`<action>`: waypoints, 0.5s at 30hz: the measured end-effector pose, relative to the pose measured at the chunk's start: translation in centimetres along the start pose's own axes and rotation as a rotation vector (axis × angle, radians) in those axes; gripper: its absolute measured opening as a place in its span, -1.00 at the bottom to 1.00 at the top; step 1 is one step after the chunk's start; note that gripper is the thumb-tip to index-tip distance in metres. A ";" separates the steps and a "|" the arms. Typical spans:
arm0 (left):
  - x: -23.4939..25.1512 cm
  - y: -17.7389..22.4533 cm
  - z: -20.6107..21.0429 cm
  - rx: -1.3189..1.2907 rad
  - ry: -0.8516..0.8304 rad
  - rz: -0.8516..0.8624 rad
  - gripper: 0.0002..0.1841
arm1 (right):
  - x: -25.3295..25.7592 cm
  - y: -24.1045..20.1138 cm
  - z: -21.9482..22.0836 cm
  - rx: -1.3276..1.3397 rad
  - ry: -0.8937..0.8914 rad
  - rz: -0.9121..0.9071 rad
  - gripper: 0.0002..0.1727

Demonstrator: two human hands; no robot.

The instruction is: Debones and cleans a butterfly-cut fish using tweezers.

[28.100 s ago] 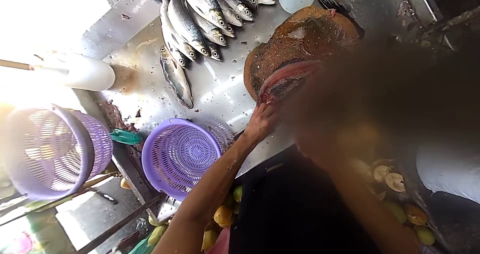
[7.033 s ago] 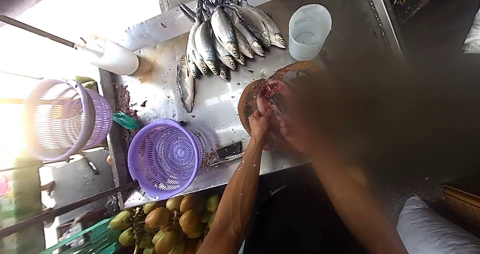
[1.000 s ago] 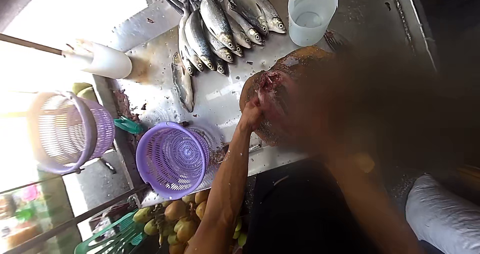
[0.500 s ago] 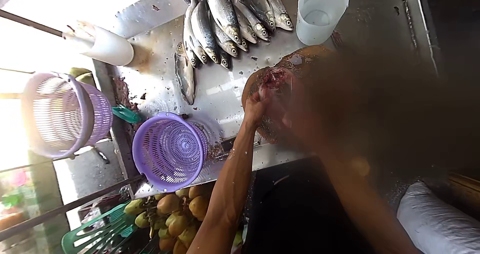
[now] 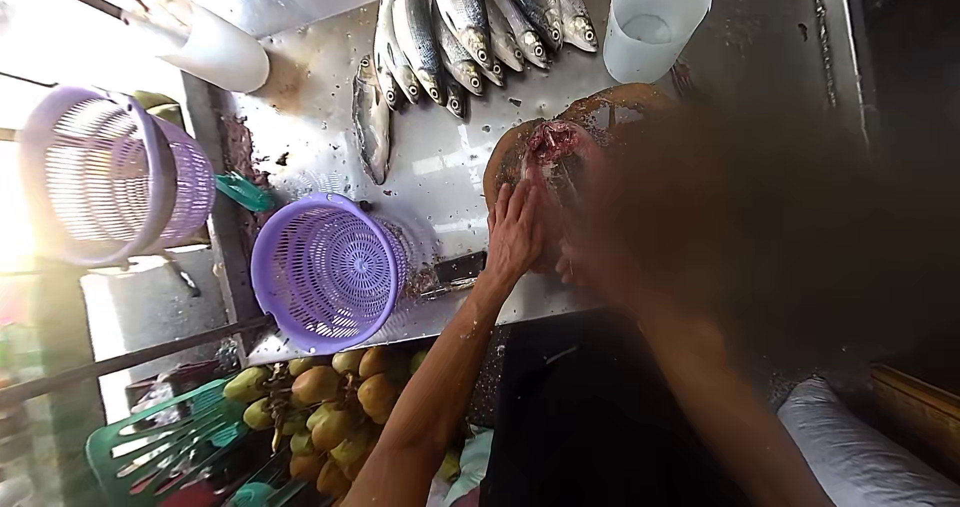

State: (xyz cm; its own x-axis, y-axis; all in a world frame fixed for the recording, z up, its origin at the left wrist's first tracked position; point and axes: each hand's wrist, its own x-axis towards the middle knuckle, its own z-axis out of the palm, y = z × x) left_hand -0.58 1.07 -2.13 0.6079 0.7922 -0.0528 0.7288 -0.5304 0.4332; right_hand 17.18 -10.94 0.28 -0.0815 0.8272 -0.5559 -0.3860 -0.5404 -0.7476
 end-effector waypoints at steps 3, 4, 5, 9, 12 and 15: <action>0.4 0.1 2.0 0.098 -0.040 0.109 -0.41 | -1.5 -2.2 1.3 -0.185 0.078 -0.091 -0.58; 0.5 0.1 2.1 0.103 -0.038 0.110 -0.41 | -2.7 -3.0 1.7 -0.185 0.078 -0.165 -0.52; 0.5 0.3 2.2 0.105 -0.040 0.102 -0.40 | -3.6 -3.4 2.0 -0.155 0.079 -0.221 -0.49; -0.3 0.6 2.5 0.094 -0.063 0.091 -0.32 | -2.2 -1.2 0.8 -0.025 0.071 -0.123 -0.59; -0.7 0.7 2.6 0.114 -0.063 0.106 -0.29 | -0.5 0.7 -0.3 0.054 0.051 -0.102 -0.67; -0.6 0.6 2.6 0.126 -0.070 0.107 -0.29 | -1.2 -1.5 -0.2 0.103 0.038 -0.338 -0.59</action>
State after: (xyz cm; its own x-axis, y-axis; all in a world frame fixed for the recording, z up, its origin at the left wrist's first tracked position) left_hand 0.33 -0.54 -4.15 0.7013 0.7087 -0.0765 0.6898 -0.6477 0.3235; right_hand 17.99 -11.11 1.98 0.1006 0.9492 -0.2980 -0.4760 -0.2171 -0.8522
